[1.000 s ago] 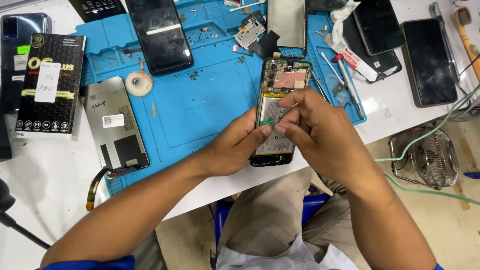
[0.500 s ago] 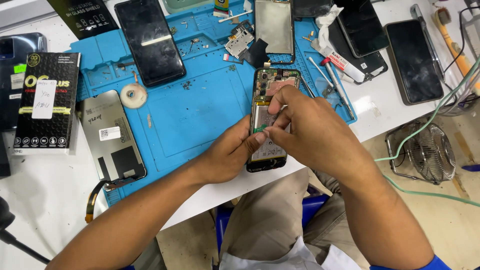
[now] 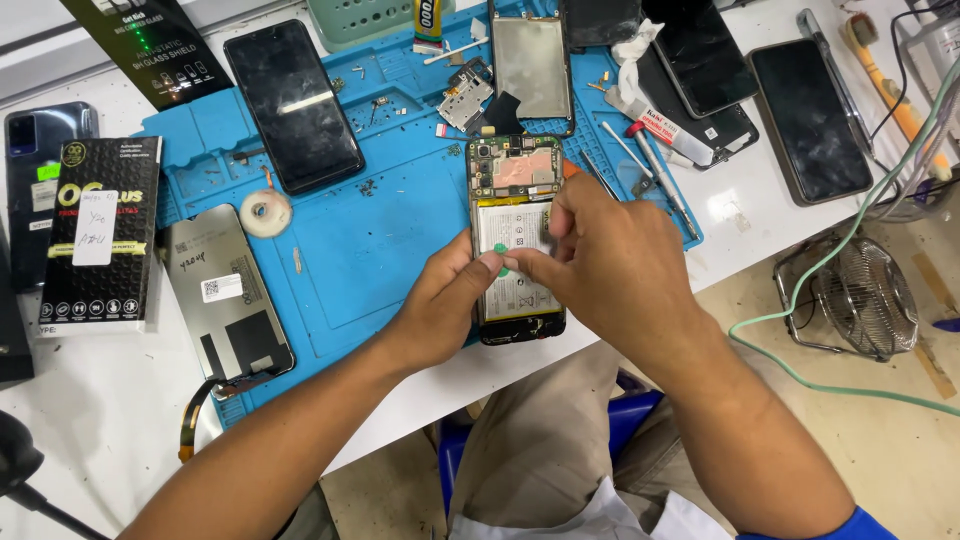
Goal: Repairing a mobile phone by assembling the screen, battery, and internal frame
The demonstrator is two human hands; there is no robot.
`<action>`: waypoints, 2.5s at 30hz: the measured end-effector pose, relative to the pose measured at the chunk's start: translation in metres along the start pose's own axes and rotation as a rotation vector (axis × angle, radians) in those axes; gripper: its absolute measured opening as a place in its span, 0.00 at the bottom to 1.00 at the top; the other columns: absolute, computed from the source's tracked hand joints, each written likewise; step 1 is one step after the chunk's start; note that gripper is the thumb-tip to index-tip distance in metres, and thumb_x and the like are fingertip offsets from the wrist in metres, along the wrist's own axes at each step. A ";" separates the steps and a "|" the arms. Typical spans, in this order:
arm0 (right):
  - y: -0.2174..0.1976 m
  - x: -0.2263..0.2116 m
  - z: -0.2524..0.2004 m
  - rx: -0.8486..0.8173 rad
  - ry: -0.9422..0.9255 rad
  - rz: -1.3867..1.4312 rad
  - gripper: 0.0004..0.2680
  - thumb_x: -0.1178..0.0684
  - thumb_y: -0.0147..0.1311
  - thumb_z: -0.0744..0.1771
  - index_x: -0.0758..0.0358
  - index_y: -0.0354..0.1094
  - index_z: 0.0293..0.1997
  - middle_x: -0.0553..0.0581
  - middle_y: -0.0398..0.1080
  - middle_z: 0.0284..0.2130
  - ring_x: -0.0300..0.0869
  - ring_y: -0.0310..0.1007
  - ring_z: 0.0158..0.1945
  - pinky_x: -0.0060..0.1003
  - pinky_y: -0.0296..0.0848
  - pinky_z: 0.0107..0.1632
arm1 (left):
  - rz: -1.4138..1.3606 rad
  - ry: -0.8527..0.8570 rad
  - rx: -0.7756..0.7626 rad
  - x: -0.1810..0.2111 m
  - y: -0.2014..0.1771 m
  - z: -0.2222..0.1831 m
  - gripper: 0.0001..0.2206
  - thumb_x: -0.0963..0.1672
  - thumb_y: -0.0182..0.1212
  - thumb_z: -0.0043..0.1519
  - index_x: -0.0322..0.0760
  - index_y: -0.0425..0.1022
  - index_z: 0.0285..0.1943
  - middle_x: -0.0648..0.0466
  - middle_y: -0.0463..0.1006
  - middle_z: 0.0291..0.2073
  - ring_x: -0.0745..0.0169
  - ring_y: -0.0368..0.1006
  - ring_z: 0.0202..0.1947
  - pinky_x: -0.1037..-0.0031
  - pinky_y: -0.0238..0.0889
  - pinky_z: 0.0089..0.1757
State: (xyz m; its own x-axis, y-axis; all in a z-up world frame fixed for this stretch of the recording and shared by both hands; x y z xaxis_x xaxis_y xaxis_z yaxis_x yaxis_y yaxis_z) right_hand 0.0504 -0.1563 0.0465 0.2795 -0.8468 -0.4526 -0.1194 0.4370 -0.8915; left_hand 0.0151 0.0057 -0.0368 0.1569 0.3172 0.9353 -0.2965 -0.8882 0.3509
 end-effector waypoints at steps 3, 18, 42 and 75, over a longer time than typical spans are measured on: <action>0.004 0.007 -0.003 0.133 -0.052 -0.035 0.22 0.37 0.76 0.60 0.54 0.58 0.36 0.43 0.70 0.17 0.47 0.72 0.21 0.46 0.64 0.25 | -0.042 0.036 0.032 0.003 0.000 0.000 0.23 0.46 0.45 0.69 0.31 0.60 0.73 0.43 0.71 0.66 0.48 0.69 0.65 0.59 0.66 0.61; -0.013 0.023 -0.018 0.204 0.066 0.645 0.19 0.56 0.77 0.58 0.56 0.58 0.33 0.47 0.63 0.21 0.28 0.57 0.22 0.24 0.60 0.25 | -0.030 -0.062 0.098 0.000 0.000 -0.001 0.23 0.45 0.44 0.68 0.33 0.62 0.72 0.42 0.75 0.63 0.47 0.76 0.58 0.59 0.75 0.51; 0.033 0.057 -0.016 0.256 -0.024 0.943 0.06 0.62 0.63 0.65 0.72 0.67 0.39 0.61 0.68 0.24 0.37 0.71 0.20 0.28 0.69 0.26 | 0.155 0.183 -0.054 0.010 0.005 -0.004 0.15 0.43 0.45 0.70 0.26 0.72 0.57 0.38 0.83 0.42 0.56 0.78 0.44 0.56 0.75 0.47; 0.041 0.010 -0.041 -0.066 0.003 1.152 0.20 0.58 0.53 0.68 0.70 0.59 0.69 0.65 0.75 0.35 0.44 0.80 0.32 0.35 0.83 0.31 | -0.046 0.202 0.085 0.021 0.009 -0.004 0.16 0.46 0.45 0.73 0.28 0.69 0.62 0.43 0.82 0.45 0.61 0.77 0.47 0.59 0.75 0.50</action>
State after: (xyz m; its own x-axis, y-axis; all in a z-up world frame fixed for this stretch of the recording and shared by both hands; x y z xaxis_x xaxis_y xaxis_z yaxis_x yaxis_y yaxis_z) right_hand 0.0096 -0.1594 0.0049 -0.0294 0.0434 -0.9986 -0.3517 0.9347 0.0509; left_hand 0.0120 0.0055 -0.0139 -0.0261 0.4106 0.9115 -0.2115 -0.8934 0.3964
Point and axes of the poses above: each hand's wrist, its own z-axis towards the middle knuckle, its own y-axis out of the palm, x = y × z, the point moved 3 cm from there along z, towards the middle knuckle
